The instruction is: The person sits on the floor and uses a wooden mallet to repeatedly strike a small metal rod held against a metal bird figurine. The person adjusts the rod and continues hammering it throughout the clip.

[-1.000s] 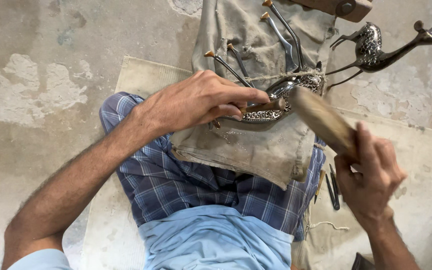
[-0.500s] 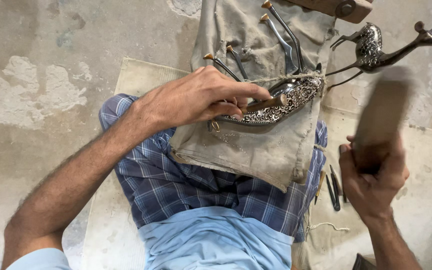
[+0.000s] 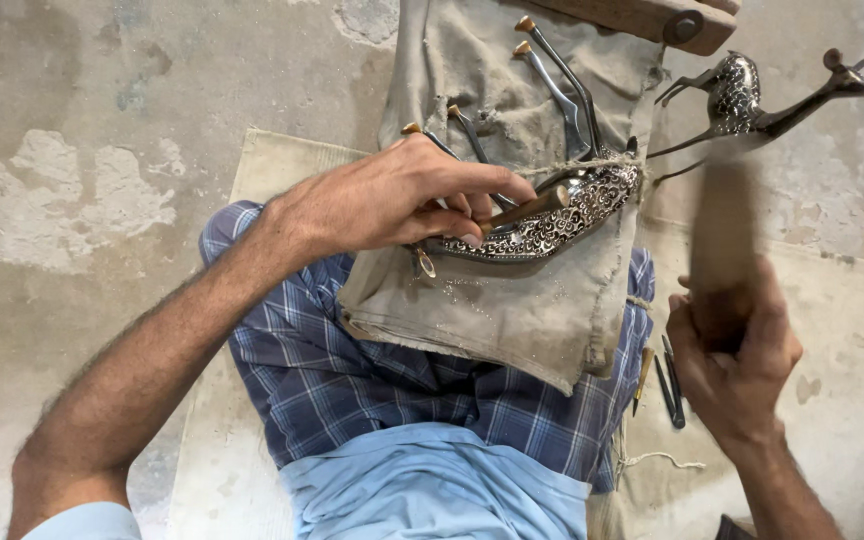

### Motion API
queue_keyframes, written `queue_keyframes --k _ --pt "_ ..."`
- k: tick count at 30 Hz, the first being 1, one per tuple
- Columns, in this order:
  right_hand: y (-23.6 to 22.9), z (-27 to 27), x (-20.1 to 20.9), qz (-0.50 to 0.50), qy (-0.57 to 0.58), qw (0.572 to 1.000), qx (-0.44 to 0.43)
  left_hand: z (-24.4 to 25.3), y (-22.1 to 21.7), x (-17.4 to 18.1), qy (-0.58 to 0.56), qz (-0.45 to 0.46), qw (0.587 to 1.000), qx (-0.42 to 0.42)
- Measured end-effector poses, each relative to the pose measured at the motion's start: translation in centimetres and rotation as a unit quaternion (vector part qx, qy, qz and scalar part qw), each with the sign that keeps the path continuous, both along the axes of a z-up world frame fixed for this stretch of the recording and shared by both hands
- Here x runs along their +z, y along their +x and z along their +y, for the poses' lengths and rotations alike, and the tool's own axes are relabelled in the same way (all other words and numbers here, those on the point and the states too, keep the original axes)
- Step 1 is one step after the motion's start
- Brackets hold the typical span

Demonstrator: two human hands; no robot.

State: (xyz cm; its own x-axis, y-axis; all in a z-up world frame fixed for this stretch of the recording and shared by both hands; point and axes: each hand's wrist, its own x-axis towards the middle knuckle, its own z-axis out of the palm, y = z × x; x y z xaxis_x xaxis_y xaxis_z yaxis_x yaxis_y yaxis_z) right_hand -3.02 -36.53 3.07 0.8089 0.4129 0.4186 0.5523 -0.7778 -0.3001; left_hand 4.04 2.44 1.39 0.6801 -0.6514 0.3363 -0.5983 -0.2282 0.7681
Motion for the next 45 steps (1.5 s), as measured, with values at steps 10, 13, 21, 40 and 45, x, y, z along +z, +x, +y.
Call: queue_keyframes --k 10,13,21,40,45 --pt "0.2 0.8 -0.3 0.054 -0.001 0.997 -0.048 0.0 0.5 0.6 0.011 0.025 0.999 -0.019" --pt "0.3 1.1 0.6 0.012 -0.118 0.991 -0.057 -0.1 1.0 0.7 0.023 0.027 0.999 -0.024" --pt "0.1 1.7 1.4 0.126 0.039 0.990 -0.046 -0.1 1.1 0.7 0.044 0.051 0.998 -0.018" --pt "-0.8 -5.9 -4.4 0.103 -0.016 0.976 -0.191 2.9 -2.2 0.7 -0.065 -0.074 0.967 0.235" --pt "-1.9 -12.7 -14.0 0.265 0.020 0.913 -0.310 4.0 -5.4 -0.6 -0.129 0.013 0.922 0.364"
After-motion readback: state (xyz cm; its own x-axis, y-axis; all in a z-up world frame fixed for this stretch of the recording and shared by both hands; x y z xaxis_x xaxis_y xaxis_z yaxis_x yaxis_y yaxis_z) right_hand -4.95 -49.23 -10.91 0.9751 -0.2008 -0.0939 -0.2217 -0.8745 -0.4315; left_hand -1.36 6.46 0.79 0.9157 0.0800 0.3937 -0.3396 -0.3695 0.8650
